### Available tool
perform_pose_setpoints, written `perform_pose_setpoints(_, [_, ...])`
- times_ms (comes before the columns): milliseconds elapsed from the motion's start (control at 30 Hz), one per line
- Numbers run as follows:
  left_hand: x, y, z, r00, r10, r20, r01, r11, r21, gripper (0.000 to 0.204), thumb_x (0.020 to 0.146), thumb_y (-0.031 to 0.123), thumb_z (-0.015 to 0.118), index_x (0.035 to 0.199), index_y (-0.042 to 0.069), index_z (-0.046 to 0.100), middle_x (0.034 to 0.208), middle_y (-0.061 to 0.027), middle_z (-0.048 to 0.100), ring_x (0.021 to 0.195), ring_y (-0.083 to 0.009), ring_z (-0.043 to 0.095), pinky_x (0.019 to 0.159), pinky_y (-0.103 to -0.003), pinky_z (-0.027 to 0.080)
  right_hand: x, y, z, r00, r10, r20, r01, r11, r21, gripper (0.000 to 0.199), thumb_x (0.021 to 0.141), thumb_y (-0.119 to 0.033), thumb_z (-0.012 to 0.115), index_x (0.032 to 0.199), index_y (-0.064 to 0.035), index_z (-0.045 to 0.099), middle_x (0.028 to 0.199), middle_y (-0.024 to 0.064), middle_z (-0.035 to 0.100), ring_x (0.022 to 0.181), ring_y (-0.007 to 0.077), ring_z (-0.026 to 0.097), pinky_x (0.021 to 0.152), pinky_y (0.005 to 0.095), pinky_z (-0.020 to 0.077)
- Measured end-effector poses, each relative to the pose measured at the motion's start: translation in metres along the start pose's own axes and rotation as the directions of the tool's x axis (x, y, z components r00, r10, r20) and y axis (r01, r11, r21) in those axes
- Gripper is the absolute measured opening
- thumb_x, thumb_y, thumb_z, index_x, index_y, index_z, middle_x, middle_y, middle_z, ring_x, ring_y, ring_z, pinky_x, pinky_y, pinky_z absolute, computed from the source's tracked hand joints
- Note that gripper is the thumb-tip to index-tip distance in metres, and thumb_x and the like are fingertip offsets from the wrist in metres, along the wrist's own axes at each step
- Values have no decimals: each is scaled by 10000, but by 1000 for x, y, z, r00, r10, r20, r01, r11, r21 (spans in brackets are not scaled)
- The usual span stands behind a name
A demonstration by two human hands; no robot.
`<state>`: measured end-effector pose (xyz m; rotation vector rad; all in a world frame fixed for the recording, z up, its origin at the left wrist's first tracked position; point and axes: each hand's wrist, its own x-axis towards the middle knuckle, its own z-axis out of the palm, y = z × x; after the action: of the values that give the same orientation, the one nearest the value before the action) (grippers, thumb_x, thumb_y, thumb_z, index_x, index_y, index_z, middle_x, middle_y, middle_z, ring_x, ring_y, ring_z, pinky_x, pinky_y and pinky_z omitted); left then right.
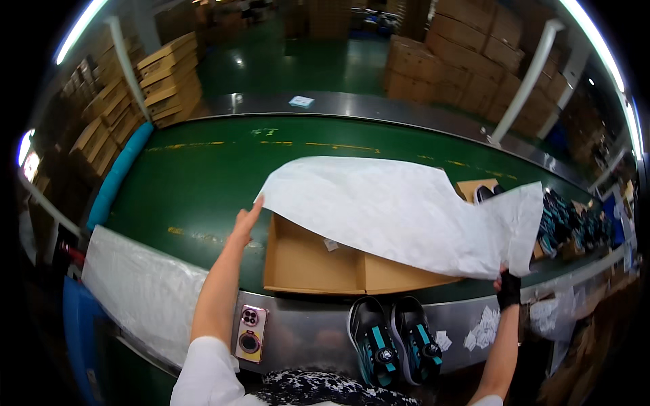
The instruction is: The person places pairs of shoes into cardboard boxes, wraps them in protective paper, and sets the closed boxes aside on a conveyor belt.
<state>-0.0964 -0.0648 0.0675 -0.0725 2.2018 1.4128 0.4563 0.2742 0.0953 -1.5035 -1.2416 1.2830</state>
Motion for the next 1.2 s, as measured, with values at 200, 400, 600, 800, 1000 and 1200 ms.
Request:
perform_pose_setpoints(200, [40, 2, 34, 993, -13, 115, 39, 972, -233, 850, 604, 559, 691, 1173, -19, 439, 1099, -160, 518, 938, -263, 528, 764, -436, 429, -84, -21, -19, 680, -730, 62, 535, 436, -724, 649, 689, -137, 661, 1235, 25, 351, 1022, 178, 509, 970, 285, 490, 855, 379, 377])
perform_pose_setpoints(400, [94, -45, 59, 947, 282, -155, -318, 900, -300, 406, 785, 221, 594, 1083, -42, 509, 973, -122, 591, 832, -195, 570, 716, -323, 455, -254, 13, 36, 301, -188, 935, 913, 340, -226, 302, 746, -341, 560, 858, -60, 560, 738, 134, 579, 720, 264, 575, 677, 371, 451])
perform_pose_setpoints(600, [-29, -86, 65, 974, -3, 226, 149, 759, -634, 391, 894, 256, 401, 1247, 116, 307, 1180, -119, 431, 1000, -329, 474, 735, -610, 390, -305, 67, 56, 385, -173, 907, 886, 343, -310, 279, 737, -349, 565, 727, -70, 556, 636, 124, 557, 626, 269, 571, 592, 373, 448])
perform_pose_setpoints(800, [-87, -120, 72, 997, 60, 51, -10, 736, -677, 319, 904, 235, 393, 1149, 36, 347, 1079, -122, 471, 910, -260, 535, 674, -480, 520, -306, 69, 66, 435, -155, 887, 849, 399, -346, 267, 710, -305, 594, 661, -61, 498, 585, 125, 511, 578, 280, 544, 537, 377, 426])
perform_pose_setpoints(1000, [-79, -156, 36, 965, 200, -172, -255, 872, -419, 342, 897, 233, 436, 1106, -38, 419, 1017, -126, 536, 899, -199, 524, 753, -349, 466, -278, -3, 70, 224, 8, 975, 887, 412, -207, 267, 705, -285, 599, 644, -54, 479, 572, 133, 499, 563, 294, 538, 511, 375, 428])
perform_pose_setpoints(1200, [-101, -143, 14, 813, 487, -320, -530, 845, -62, 254, 898, 178, 429, 1013, -46, 461, 914, -135, 543, 835, -186, 492, 759, -291, 389, -236, -45, 133, 423, -273, 864, 500, 866, 30, 299, 750, -195, 580, 997, -27, 558, 848, 161, 590, 789, 243, 586, 716, 307, 451])
